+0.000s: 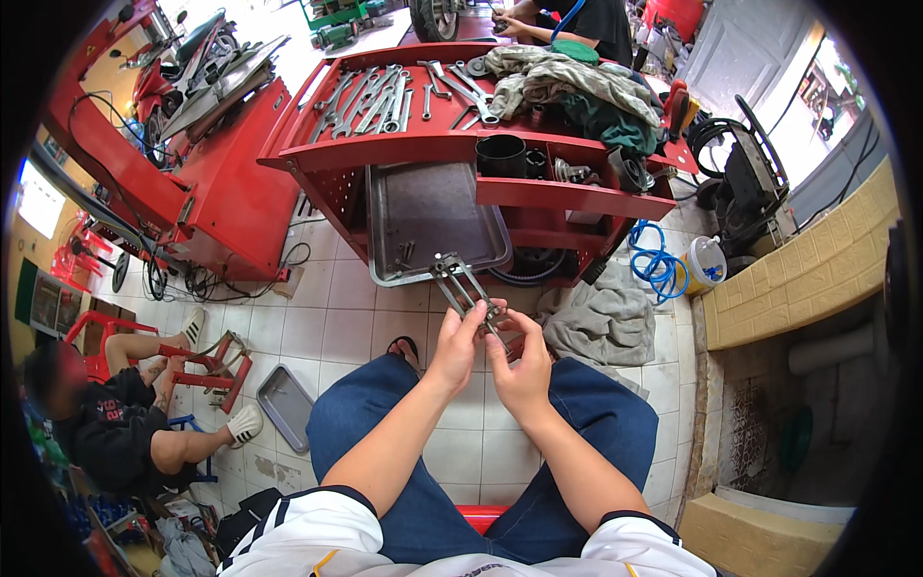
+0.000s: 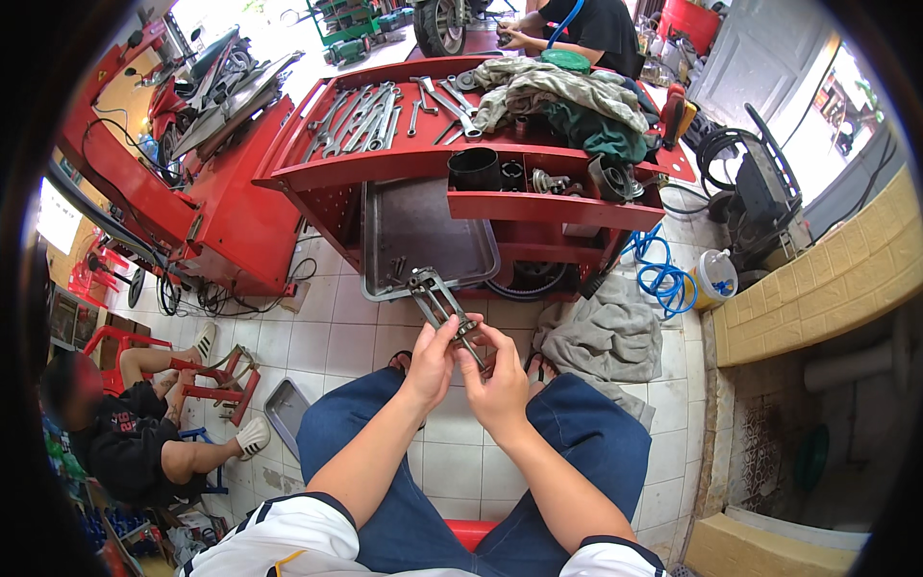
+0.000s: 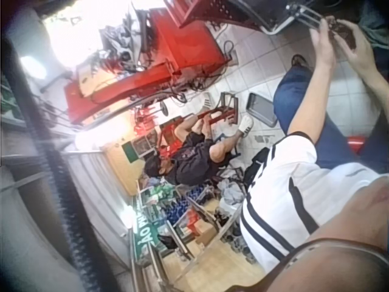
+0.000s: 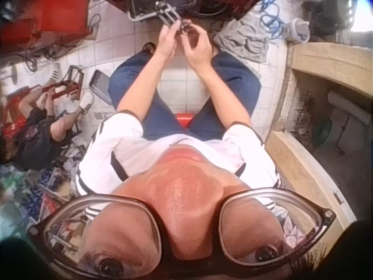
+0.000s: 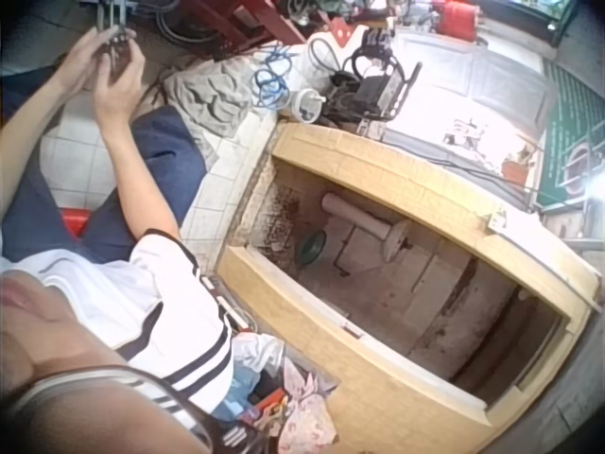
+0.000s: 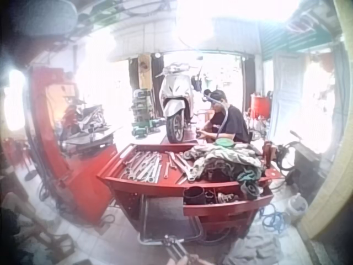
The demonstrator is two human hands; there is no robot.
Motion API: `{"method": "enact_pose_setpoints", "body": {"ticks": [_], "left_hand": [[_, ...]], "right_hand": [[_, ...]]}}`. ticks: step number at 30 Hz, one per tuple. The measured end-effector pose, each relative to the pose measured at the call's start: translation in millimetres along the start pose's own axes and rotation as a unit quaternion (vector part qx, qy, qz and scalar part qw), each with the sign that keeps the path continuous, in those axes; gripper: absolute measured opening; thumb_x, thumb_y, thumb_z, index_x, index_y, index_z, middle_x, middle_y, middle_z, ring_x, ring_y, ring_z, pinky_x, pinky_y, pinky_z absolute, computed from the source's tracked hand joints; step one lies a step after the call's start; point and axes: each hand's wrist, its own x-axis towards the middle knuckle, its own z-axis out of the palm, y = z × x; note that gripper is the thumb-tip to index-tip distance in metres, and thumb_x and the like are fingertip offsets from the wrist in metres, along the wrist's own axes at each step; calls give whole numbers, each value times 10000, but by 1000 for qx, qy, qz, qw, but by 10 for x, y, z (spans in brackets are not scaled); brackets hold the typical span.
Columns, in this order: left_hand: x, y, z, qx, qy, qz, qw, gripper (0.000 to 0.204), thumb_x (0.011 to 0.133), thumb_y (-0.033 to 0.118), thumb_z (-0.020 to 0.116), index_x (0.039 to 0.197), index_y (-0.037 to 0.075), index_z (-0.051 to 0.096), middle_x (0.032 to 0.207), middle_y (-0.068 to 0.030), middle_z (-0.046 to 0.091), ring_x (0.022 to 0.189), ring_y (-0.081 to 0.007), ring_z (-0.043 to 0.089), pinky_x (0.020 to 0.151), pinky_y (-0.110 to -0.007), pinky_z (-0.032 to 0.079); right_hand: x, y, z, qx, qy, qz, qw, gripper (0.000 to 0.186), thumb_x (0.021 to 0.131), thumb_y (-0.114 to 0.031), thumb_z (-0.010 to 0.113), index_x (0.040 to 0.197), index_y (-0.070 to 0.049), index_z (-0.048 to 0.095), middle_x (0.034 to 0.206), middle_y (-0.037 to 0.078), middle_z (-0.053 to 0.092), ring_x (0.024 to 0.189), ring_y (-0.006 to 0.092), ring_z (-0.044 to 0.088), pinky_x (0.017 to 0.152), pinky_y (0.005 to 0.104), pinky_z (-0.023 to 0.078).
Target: The person sits on the floor and uses a wrench to tighten a bolt on a cylindrical mechanical component. They rotate the part to inspect it and continue adjusting the bolt with the tool.
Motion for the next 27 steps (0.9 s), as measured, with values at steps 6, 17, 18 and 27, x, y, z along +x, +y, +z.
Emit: {"method": "enact_pose_setpoints", "body": {"ticks": [6, 17, 18, 27], "left_hand": [[20, 9, -47, -12, -4, -25, 1000, 320, 1051, 328, 540, 1216, 55, 561, 1184, -90, 665, 1058, -174, 646, 866, -328, 527], [34, 19, -10, -12, 12, 4, 1000, 291, 1058, 304, 528, 1207, 55, 551, 1197, -102, 663, 1118, -176, 621, 920, -336, 502], [31, 34, -4, -15, 10, -1, 1000, 290, 1059, 302, 527, 1207, 53, 550, 1198, -104, 662, 1122, -176, 619, 917, -335, 503], [24, 32, -19, -29, 13, -6, 999, 294, 1060, 309, 518, 1206, 56, 554, 1206, -109, 660, 1102, -177, 628, 895, -336, 516]], "right_hand": [[-58, 180, 22, 21, -9, 52, 998, 378, 932, -112, 705, 1276, -42, 567, 1008, 96, 698, 654, 143, 629, 586, 281, 511], [-46, 122, -13, -12, -3, 30, 999, 370, 927, -126, 718, 1258, -43, 575, 1002, 105, 725, 653, 163, 656, 585, 282, 520], [-46, 160, -21, 2, -2, 56, 998, 380, 915, -120, 729, 1255, -45, 575, 1000, 102, 725, 647, 164, 655, 582, 282, 520], [-39, 107, -9, 16, -23, 50, 998, 341, 964, -146, 680, 1266, -40, 561, 1006, 103, 713, 709, 167, 673, 611, 302, 534]]}}
